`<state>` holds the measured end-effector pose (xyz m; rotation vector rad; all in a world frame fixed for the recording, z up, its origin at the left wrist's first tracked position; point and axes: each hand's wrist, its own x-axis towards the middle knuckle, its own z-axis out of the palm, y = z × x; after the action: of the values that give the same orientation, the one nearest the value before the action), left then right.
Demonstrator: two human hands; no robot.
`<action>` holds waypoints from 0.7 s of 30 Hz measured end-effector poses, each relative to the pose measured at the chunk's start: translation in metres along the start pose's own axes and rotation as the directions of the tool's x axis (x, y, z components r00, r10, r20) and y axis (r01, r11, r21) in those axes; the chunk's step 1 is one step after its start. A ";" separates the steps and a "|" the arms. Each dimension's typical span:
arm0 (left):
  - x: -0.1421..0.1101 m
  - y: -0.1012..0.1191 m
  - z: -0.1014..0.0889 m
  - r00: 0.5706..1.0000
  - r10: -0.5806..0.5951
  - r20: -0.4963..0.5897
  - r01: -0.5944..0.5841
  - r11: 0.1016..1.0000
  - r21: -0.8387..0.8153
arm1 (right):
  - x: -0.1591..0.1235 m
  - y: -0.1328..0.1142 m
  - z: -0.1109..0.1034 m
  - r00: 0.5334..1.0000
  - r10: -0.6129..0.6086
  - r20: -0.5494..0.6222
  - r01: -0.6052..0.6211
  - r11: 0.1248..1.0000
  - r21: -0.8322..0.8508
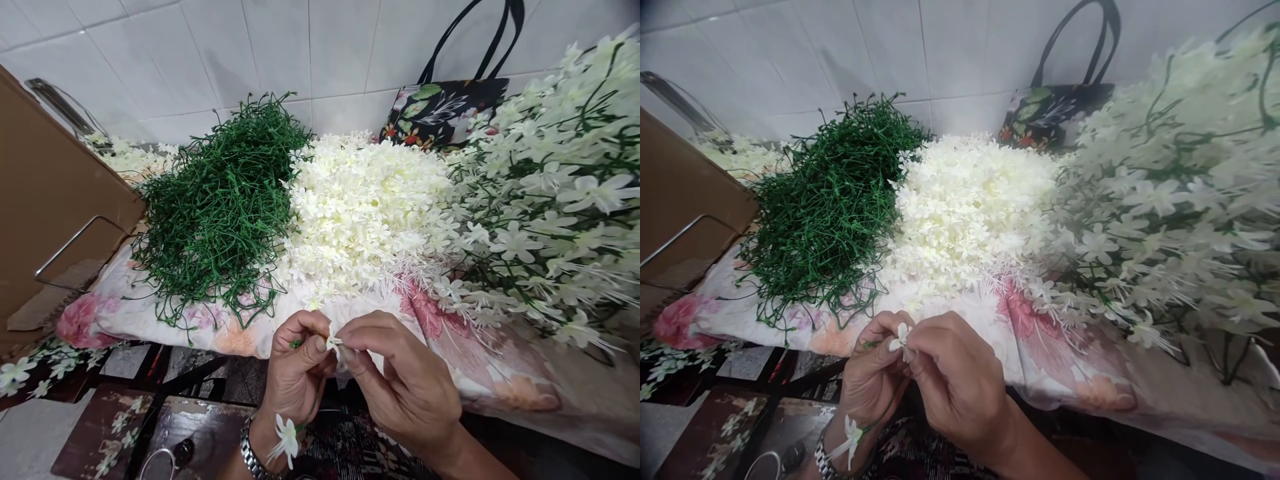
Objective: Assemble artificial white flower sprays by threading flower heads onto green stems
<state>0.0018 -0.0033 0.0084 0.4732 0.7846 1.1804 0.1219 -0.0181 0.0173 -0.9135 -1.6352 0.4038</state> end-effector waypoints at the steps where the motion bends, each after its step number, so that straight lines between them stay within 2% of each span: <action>1: 0.000 -0.001 -0.001 1.000 0.015 -0.010 -0.014 1.000 0.008 | 0.000 0.000 0.000 1.000 -0.022 0.001 0.022 1.000 -0.021; 8: -0.001 -0.002 -0.004 0.984 0.167 -0.061 -0.157 0.977 0.146 | 0.002 -0.002 0.001 0.998 -0.050 0.042 0.054 0.995 -0.088; 13: -0.001 -0.004 -0.009 0.964 0.267 -0.005 -0.257 0.935 0.245 | 0.000 0.001 0.003 0.998 -0.013 0.056 0.017 0.998 -0.066; 17: 0.000 -0.006 -0.011 0.978 0.210 0.002 -0.206 0.954 0.217 | -0.002 0.005 -0.001 0.995 0.029 0.092 -0.026 0.999 -0.043; 21: 0.001 -0.008 -0.009 0.989 0.129 -0.069 -0.113 0.975 0.192 | -0.005 0.008 -0.008 0.974 0.156 0.162 -0.143 0.986 -0.089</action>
<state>-0.0004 -0.0058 -0.0033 0.6397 0.9540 1.2502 0.1325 -0.0186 0.0111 -1.0891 -1.7509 0.5371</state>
